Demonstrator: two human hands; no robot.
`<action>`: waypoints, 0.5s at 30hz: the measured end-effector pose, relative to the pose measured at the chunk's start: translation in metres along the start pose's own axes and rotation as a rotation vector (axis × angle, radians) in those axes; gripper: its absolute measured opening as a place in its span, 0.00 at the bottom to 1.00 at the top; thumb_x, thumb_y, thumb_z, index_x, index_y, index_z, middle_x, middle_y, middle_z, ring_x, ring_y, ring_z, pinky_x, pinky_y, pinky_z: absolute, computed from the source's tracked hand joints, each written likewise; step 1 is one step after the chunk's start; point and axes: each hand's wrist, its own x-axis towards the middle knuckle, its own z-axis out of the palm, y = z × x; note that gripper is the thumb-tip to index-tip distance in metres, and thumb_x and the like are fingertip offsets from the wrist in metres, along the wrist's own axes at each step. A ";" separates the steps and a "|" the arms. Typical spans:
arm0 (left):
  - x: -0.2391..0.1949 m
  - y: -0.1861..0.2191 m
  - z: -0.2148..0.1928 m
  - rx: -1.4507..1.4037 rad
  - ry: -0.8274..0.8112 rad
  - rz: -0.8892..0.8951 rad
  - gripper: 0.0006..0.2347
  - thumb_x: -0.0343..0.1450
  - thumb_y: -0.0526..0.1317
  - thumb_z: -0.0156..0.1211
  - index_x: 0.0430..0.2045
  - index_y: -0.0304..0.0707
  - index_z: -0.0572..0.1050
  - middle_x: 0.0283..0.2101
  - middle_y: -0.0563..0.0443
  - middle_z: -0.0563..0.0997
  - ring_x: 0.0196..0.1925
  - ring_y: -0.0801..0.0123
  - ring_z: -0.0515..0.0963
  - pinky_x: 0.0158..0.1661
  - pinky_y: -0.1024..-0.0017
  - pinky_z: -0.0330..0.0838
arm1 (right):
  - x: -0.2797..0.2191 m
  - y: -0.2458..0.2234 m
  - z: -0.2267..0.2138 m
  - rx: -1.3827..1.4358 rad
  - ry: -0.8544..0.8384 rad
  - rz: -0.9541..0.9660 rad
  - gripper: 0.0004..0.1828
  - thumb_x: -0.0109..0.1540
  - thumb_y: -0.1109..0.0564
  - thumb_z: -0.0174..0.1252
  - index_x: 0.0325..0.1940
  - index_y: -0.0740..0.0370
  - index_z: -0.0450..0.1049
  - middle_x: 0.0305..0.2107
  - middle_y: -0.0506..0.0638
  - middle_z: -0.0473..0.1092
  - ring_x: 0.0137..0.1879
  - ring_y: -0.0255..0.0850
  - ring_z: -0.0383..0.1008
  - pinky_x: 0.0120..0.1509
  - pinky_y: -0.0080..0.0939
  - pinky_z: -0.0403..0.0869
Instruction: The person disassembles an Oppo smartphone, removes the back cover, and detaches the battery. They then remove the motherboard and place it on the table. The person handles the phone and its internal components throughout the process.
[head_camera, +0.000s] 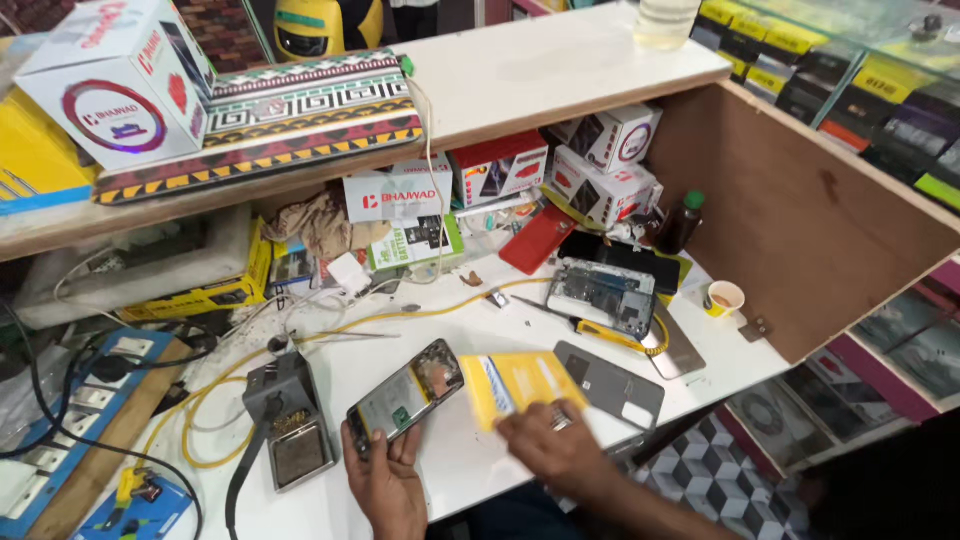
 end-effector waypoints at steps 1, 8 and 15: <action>-0.001 -0.002 -0.001 -0.012 -0.014 0.030 0.30 0.75 0.31 0.51 0.75 0.42 0.52 0.57 0.40 0.74 0.49 0.55 0.80 0.51 0.52 0.78 | -0.002 -0.005 0.003 -0.002 -0.035 -0.025 0.19 0.58 0.60 0.60 0.53 0.61 0.76 0.44 0.49 0.74 0.52 0.41 0.74 0.49 0.50 0.69; -0.003 -0.001 0.012 -0.044 0.090 0.154 0.29 0.74 0.31 0.50 0.74 0.46 0.52 0.62 0.37 0.72 0.54 0.48 0.80 0.51 0.54 0.78 | -0.002 -0.023 0.024 0.097 -0.218 -0.166 0.13 0.63 0.57 0.57 0.52 0.59 0.75 0.43 0.49 0.70 0.55 0.42 0.73 0.58 0.48 0.69; -0.008 -0.001 0.012 0.014 0.026 0.141 0.32 0.75 0.30 0.48 0.76 0.44 0.45 0.63 0.34 0.71 0.54 0.45 0.79 0.53 0.51 0.77 | 0.010 -0.043 0.057 0.421 -0.165 0.083 0.16 0.63 0.60 0.58 0.56 0.61 0.76 0.54 0.49 0.73 0.60 0.44 0.74 0.61 0.44 0.71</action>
